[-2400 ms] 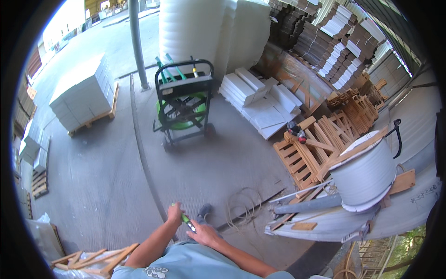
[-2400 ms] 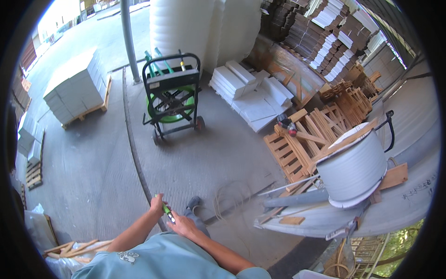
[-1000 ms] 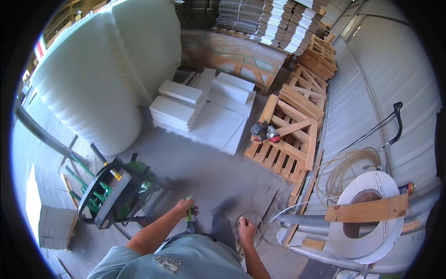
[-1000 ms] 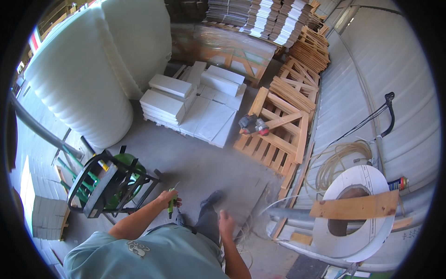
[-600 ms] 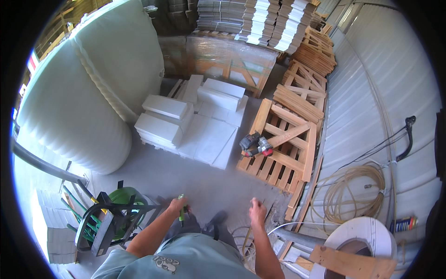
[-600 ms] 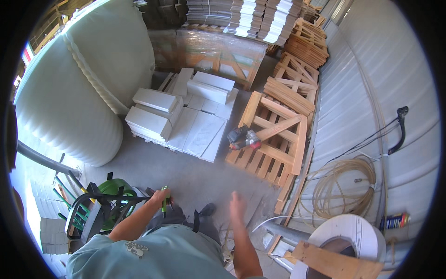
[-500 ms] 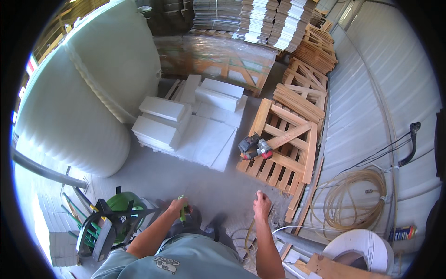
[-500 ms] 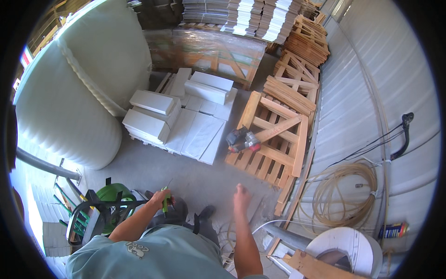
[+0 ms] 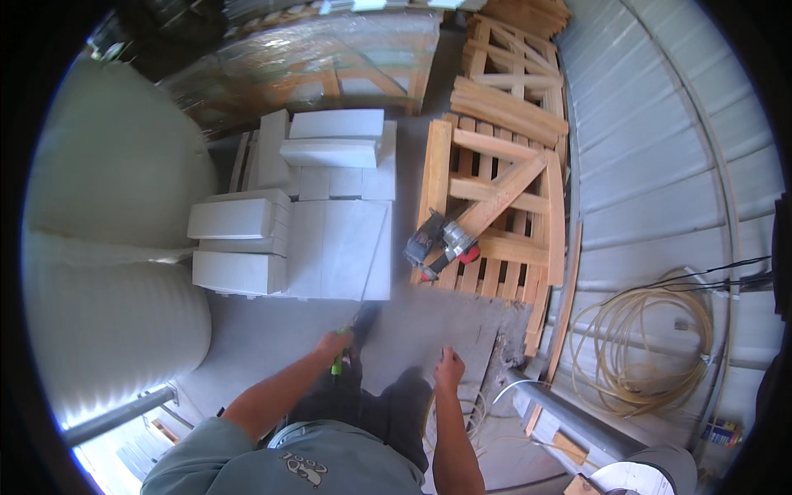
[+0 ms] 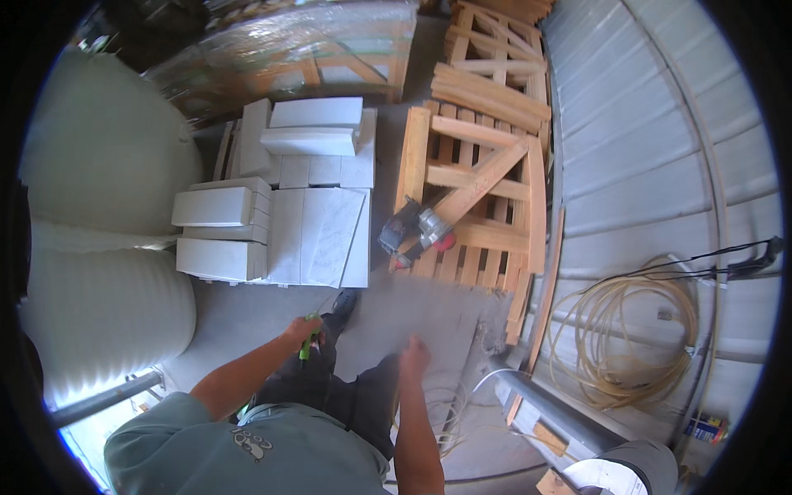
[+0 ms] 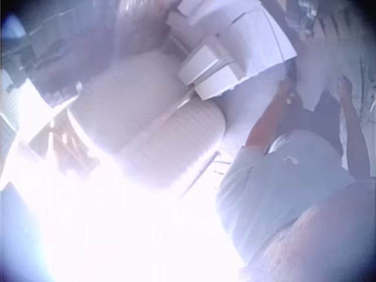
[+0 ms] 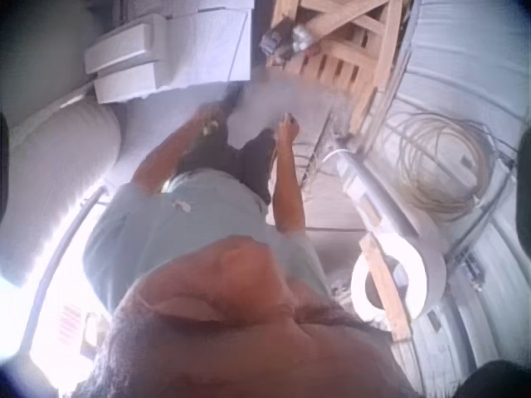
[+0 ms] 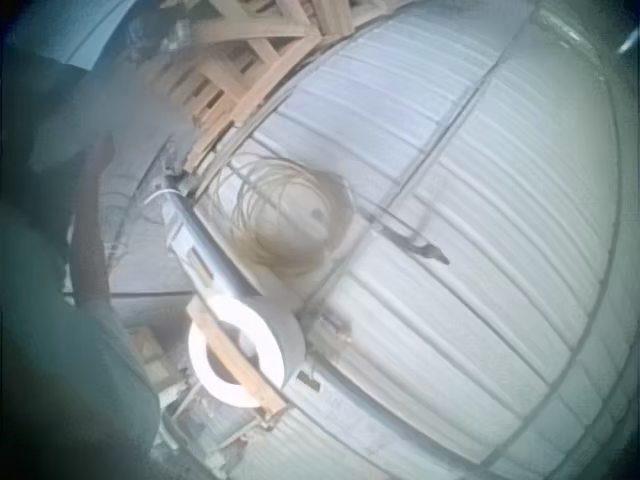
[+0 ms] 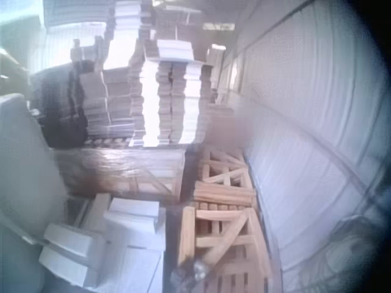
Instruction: The person assembles a wooden frame by placing planks together and securing them with a nail gun. They walk around the workshop to retrieve the tool and return to the frame to drive nails into the joints.
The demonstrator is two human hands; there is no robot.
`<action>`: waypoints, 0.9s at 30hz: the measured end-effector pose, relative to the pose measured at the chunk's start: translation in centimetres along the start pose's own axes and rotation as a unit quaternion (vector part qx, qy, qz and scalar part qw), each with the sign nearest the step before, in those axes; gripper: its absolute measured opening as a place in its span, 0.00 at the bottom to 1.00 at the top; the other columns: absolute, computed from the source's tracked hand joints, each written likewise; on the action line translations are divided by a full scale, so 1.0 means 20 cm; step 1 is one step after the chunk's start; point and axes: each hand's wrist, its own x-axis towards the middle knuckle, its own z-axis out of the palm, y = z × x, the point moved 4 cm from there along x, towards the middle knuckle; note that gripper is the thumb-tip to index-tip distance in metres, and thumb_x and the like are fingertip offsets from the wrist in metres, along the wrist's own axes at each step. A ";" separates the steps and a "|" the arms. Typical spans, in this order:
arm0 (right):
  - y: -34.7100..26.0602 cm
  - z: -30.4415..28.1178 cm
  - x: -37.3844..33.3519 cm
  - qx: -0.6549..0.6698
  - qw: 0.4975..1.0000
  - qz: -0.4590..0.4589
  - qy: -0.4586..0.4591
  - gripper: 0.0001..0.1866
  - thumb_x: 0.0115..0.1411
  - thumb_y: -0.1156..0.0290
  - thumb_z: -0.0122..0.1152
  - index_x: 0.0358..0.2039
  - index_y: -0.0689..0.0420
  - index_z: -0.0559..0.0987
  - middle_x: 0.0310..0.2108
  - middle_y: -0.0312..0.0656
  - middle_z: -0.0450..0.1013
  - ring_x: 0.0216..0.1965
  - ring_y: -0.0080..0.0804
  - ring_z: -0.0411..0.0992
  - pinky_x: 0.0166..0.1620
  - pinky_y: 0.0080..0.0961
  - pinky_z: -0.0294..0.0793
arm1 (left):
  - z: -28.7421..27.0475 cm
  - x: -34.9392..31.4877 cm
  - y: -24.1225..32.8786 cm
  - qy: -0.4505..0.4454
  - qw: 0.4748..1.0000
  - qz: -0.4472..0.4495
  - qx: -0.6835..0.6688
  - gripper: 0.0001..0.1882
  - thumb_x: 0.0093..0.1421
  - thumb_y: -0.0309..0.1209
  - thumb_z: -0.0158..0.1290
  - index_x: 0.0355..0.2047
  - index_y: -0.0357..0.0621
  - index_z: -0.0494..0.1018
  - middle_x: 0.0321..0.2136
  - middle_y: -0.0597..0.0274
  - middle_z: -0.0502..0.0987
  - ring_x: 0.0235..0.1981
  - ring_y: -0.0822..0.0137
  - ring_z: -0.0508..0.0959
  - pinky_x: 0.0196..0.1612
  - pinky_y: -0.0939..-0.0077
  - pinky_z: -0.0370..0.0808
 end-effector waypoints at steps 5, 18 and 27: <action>-0.19 0.28 0.04 0.056 0.987 0.150 0.034 0.16 0.60 0.56 0.59 0.28 0.57 0.76 0.13 0.30 0.60 0.11 0.18 0.58 0.14 0.19 0.52 | 0.10 0.39 0.41 -0.036 0.964 0.098 0.246 0.15 0.59 0.40 0.56 0.36 0.40 0.76 0.24 0.63 0.77 0.21 0.70 0.74 0.23 0.75 0.71; 0.16 0.92 0.66 -0.055 0.988 0.142 0.039 0.21 0.60 0.53 0.51 0.30 0.60 0.78 0.24 0.52 0.74 0.26 0.51 0.73 0.33 0.39 0.71 | 0.66 1.41 0.84 -0.052 0.916 0.135 0.374 0.16 0.56 0.38 0.57 0.39 0.39 0.79 0.27 0.64 0.78 0.25 0.73 0.75 0.30 0.74 0.73; 0.27 1.13 0.89 -0.045 0.988 0.057 0.133 0.22 0.62 0.54 0.48 0.34 0.63 0.78 0.21 0.51 0.71 0.24 0.44 0.69 0.33 0.37 0.68 | 0.85 1.58 0.94 0.032 0.857 0.135 0.496 0.25 0.58 0.53 0.51 0.33 0.40 0.78 0.28 0.50 0.80 0.33 0.54 0.80 0.37 0.64 0.74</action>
